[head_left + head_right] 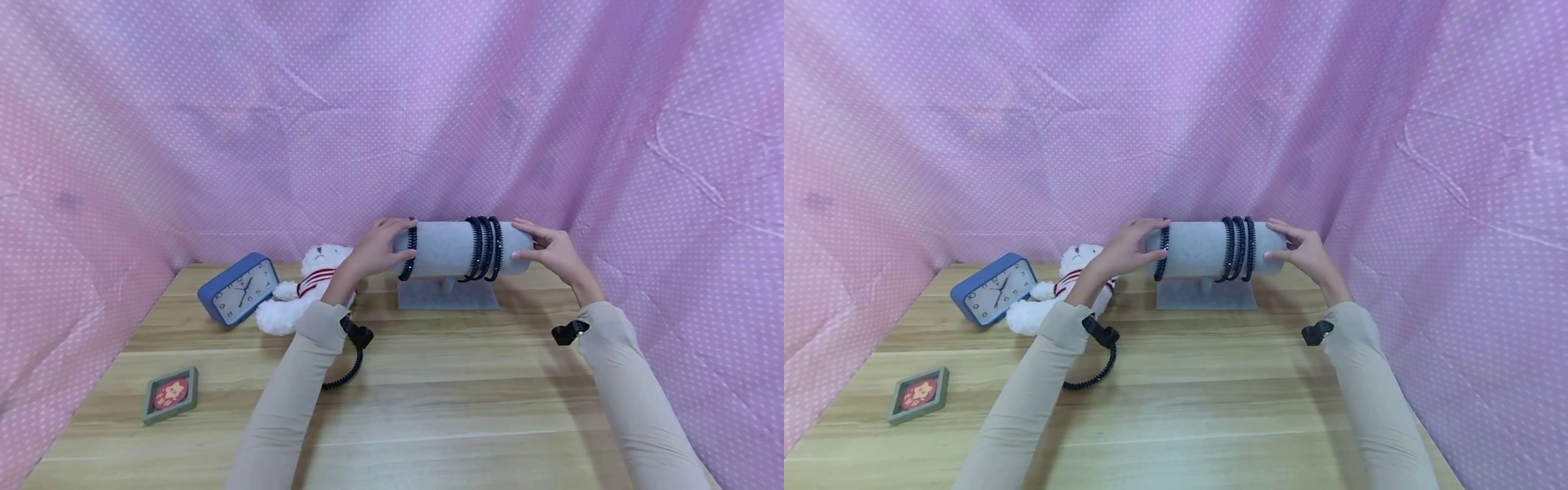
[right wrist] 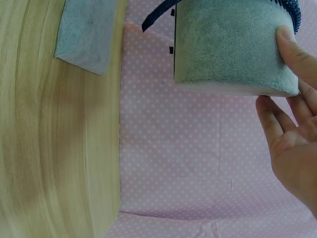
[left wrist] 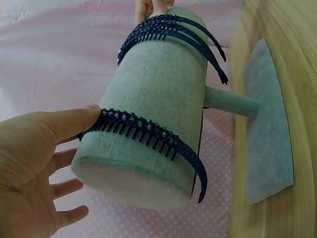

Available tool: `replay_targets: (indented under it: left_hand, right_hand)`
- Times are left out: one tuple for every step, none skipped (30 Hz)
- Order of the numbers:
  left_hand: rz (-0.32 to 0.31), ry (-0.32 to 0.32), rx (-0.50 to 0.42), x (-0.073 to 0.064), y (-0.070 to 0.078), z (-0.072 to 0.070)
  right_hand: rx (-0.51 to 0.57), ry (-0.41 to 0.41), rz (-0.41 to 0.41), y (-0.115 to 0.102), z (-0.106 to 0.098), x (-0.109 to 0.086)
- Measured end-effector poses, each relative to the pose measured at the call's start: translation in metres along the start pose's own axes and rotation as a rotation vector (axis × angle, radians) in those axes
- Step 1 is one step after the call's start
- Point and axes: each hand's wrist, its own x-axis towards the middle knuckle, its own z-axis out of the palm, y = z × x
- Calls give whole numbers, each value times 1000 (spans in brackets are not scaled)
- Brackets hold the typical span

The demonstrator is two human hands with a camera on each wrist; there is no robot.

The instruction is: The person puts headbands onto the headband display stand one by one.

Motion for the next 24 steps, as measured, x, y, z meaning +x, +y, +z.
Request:
replay_targets:
  left_hand:
    - [0,-2,13,1,1,1]
    - [0,-5,27,2,2,1]
    - [0,-7,40,3,3,2]
    - [1,-8,51,4,4,2]
    - [-1,-9,61,5,5,3]
    - [-2,-10,69,6,6,4]
    - [-3,-12,75,7,7,4]
    - [-5,-14,84,8,8,5]
    - [-6,-15,91,9,9,6]
    - [-6,-15,97,10,9,7]
    - [-10,-16,103,11,10,8]
    - [-11,-16,110,12,11,9]
    - [-11,-17,113,12,12,10]
    - [-11,-16,117,13,13,10]
    - [-12,-15,118,13,14,11]
    - [-13,-14,120,14,15,11]
    - [-15,-15,123,15,16,12]
    - [-13,-16,126,15,17,12]
    - [-14,-16,129,16,18,13]
    - [-15,-17,136,17,19,14]
    - [-15,-18,143,18,19,14]
    - [-15,-19,149,19,20,15]
    - [-14,-19,156,20,21,16]
    - [-12,-19,164,20,22,16]
  right_hand:
    - [4,2,6,0,0,0]
    - [7,0,8,0,0,0]
    - [8,0,11,-1,0,0]
    - [8,-2,11,-1,0,0]
    - [14,0,14,-1,1,0]
    - [14,-2,12,-1,1,0]
    - [15,-4,10,-2,0,0]
    - [18,-4,10,-2,0,-1]
    - [13,-6,7,-2,0,-1]
    - [13,-5,10,-3,0,-1]
    - [10,-7,8,-3,0,-1]
    - [4,-9,4,-3,0,-1]
    - [9,-5,7,-3,0,-1]
    - [10,-4,6,-3,0,-1]
    - [9,-5,5,-3,0,-1]
    - [7,-6,2,-2,0,-1]
    - [9,-8,-2,-2,0,-1]
    - [14,-6,0,-3,0,-1]
    - [18,-4,4,-3,1,-1]
    - [19,-5,6,-3,1,-2]
    - [23,-1,10,-3,1,-1]
    - [15,-5,8,-4,1,-2]
    - [23,0,14,-4,1,-2]
    - [23,-1,15,-4,1,-2]
